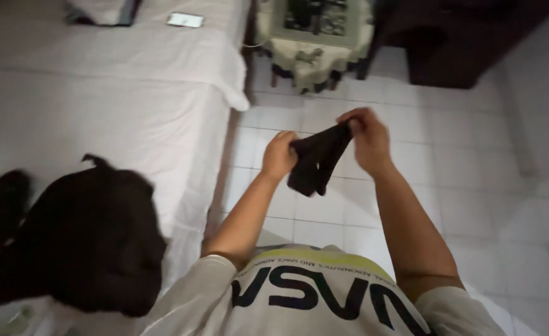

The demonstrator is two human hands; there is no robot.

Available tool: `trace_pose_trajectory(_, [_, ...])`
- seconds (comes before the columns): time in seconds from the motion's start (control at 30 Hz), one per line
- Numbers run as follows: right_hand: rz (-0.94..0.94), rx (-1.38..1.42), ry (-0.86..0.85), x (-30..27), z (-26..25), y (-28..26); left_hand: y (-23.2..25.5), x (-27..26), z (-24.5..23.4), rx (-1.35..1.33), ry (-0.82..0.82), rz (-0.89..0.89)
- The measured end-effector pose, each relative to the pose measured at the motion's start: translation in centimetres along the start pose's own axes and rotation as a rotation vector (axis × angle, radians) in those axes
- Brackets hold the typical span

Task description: The person folds a white pair of shorts and two dark-colored shirts on a bed. They smooth each item, fold it into a compact rectangle, and place it on a growing stack of folded laundry.

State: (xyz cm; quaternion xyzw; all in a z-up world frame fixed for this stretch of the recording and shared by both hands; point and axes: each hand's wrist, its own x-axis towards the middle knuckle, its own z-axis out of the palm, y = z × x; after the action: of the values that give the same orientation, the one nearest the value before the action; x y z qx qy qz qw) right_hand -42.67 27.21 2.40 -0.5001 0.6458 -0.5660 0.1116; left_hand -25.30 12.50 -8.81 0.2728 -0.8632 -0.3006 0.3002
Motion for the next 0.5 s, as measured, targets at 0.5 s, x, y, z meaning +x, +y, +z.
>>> trace_pose_trajectory(0.5, [0.019, -0.64, 0.378, -10.8, -19.0, -3.9, 11.6, 5.6, 6.3, -0.309, -0.293, -0.046])
